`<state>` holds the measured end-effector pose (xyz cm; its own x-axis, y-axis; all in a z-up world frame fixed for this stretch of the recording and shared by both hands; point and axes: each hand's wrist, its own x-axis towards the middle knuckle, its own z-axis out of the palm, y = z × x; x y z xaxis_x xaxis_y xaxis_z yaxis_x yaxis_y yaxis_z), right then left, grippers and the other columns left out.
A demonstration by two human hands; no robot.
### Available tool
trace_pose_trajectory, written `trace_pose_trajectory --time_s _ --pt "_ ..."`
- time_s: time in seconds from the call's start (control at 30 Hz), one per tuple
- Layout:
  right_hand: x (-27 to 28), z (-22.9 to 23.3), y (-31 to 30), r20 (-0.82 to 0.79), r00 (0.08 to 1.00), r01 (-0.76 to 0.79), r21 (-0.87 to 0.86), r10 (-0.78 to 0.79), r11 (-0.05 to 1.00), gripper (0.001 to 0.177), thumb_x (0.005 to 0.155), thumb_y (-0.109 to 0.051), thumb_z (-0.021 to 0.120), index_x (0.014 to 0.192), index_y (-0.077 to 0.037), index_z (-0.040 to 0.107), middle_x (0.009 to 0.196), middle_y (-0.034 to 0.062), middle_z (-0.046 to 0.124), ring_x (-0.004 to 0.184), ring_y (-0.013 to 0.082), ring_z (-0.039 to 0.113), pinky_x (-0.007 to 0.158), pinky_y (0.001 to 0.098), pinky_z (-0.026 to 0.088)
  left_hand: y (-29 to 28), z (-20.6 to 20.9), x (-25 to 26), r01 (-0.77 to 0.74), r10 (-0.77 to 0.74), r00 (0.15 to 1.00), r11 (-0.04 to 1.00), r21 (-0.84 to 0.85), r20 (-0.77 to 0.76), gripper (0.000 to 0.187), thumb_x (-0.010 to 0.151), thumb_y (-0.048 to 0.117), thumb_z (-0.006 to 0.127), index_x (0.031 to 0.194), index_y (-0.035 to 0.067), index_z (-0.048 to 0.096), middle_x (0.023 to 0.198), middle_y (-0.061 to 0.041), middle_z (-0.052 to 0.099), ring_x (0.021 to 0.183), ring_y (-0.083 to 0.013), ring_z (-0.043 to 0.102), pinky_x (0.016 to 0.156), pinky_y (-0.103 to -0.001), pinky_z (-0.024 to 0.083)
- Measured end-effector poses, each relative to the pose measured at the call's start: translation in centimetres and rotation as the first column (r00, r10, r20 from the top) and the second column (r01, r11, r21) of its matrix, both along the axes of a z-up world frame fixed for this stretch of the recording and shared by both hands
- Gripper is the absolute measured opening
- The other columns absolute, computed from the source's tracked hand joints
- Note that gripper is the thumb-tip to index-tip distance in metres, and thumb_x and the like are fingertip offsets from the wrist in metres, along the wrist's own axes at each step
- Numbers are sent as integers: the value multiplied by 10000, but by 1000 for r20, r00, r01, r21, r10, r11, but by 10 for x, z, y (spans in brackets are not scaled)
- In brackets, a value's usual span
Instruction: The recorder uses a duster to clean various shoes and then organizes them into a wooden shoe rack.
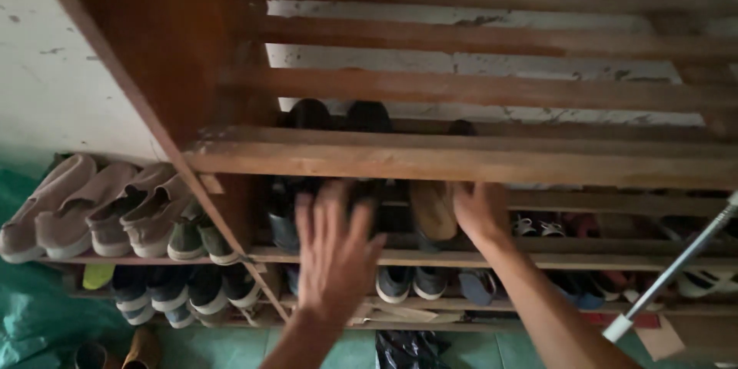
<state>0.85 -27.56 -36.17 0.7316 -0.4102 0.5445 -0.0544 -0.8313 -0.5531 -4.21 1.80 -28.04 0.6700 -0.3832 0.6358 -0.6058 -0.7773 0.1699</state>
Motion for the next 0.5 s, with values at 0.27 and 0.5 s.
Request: trace_pose_trajectory --time_s 0.27,0.5 --pt "-82 -15 -14 -141 976 182 95 -168 979 464 918 -363 695 1230 -20 678 981 228 742 887 352 696 770 441 518 -83 -24 -16 62 -363 731 879 -473 -578 984 772 366 863 1529 117 286 1383 -248 518 1268 -453 538 1028 -477 481" --pt "-96 -16 -2 3 939 -211 794 343 571 509 904 -328 702 1318 -46 614 1207 98 733 1093 171 656 884 341 514 -106 -61 -1 -98 -383 679 798 -594 -626 1031 731 358 863 1570 193 287 1346 -202 655 1263 -352 633 1002 -434 524"
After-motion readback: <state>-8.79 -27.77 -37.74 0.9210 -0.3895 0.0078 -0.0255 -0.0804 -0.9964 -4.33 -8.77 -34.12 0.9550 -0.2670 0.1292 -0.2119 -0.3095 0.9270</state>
